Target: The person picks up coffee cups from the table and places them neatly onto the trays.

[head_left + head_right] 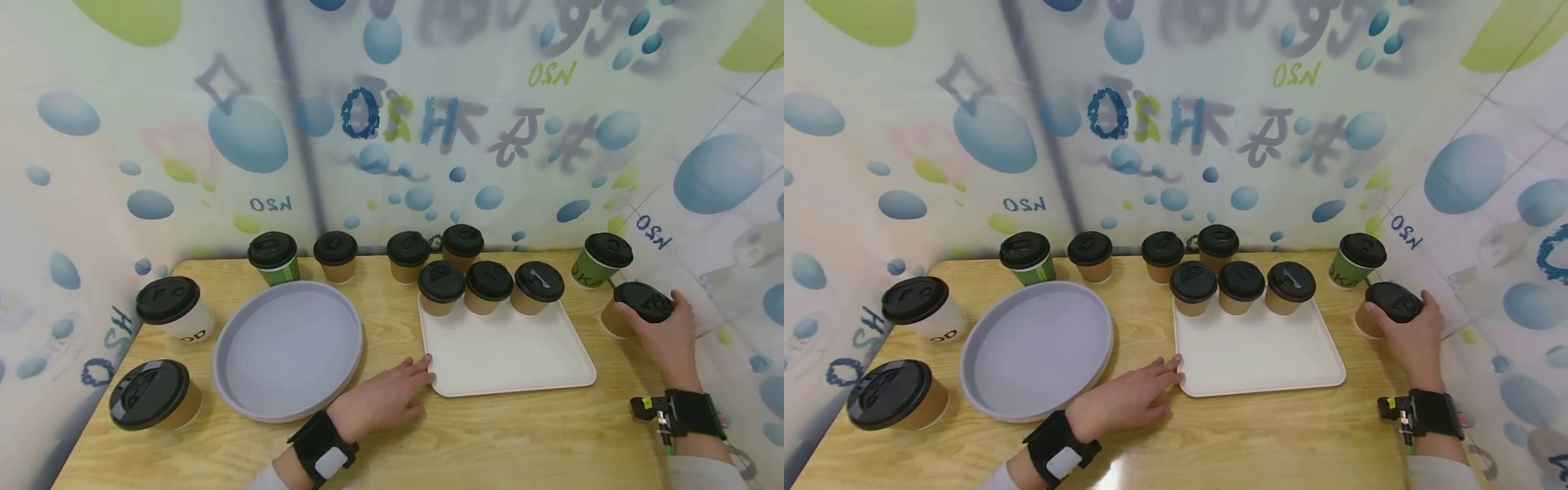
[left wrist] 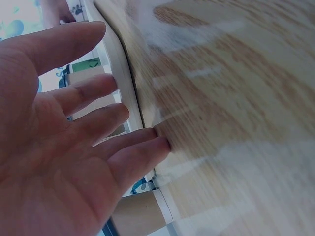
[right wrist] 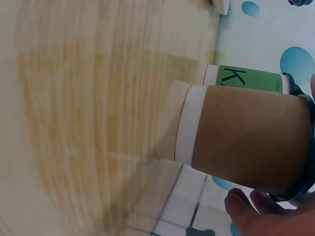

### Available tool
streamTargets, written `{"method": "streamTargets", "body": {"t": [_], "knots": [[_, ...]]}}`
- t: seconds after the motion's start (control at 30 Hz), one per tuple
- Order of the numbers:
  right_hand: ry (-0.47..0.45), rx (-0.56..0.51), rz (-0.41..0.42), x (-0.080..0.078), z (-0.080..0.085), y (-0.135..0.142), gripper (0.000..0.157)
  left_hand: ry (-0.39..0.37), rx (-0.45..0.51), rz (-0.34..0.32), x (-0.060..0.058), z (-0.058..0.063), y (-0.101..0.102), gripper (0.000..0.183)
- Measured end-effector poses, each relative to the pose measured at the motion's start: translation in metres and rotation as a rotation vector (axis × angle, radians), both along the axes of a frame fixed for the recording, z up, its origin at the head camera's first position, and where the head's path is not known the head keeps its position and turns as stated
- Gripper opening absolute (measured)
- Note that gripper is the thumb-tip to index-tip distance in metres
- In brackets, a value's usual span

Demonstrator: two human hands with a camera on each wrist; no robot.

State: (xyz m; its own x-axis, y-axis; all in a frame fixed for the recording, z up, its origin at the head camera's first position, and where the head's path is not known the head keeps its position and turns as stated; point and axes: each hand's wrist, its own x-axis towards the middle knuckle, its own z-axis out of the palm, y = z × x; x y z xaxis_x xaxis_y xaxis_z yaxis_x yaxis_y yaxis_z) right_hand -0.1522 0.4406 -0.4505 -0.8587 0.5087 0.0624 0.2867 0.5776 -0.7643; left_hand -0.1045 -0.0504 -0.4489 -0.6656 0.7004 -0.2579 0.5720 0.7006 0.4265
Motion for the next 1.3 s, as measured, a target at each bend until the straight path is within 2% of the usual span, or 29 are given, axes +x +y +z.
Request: {"method": "streamTargets", "body": {"t": [0.23,0.47,0.73,0.97,1.3], "knots": [[0.006,-0.003,0.041,-0.003,-0.007,0.0,0.115,-0.011,0.011,-0.008,-0.001,0.001,-0.001,0.05],[0.037,-0.012,0.052,-0.007,-0.002,-0.001,0.112,-0.012,0.028,-0.005,0.0,0.0,-0.003,0.049],[0.051,-0.028,0.041,0.009,0.019,-0.014,0.109,-0.016,0.022,-0.003,0.001,-0.001,-0.003,0.05],[0.084,-0.038,0.037,0.024,0.041,-0.036,0.105,-0.013,0.021,-0.01,0.0,-0.001,-0.002,0.053],[0.177,-0.024,0.109,0.041,0.063,-0.072,0.099,-0.032,0.017,-0.003,0.001,0.0,-0.002,0.054]]}}
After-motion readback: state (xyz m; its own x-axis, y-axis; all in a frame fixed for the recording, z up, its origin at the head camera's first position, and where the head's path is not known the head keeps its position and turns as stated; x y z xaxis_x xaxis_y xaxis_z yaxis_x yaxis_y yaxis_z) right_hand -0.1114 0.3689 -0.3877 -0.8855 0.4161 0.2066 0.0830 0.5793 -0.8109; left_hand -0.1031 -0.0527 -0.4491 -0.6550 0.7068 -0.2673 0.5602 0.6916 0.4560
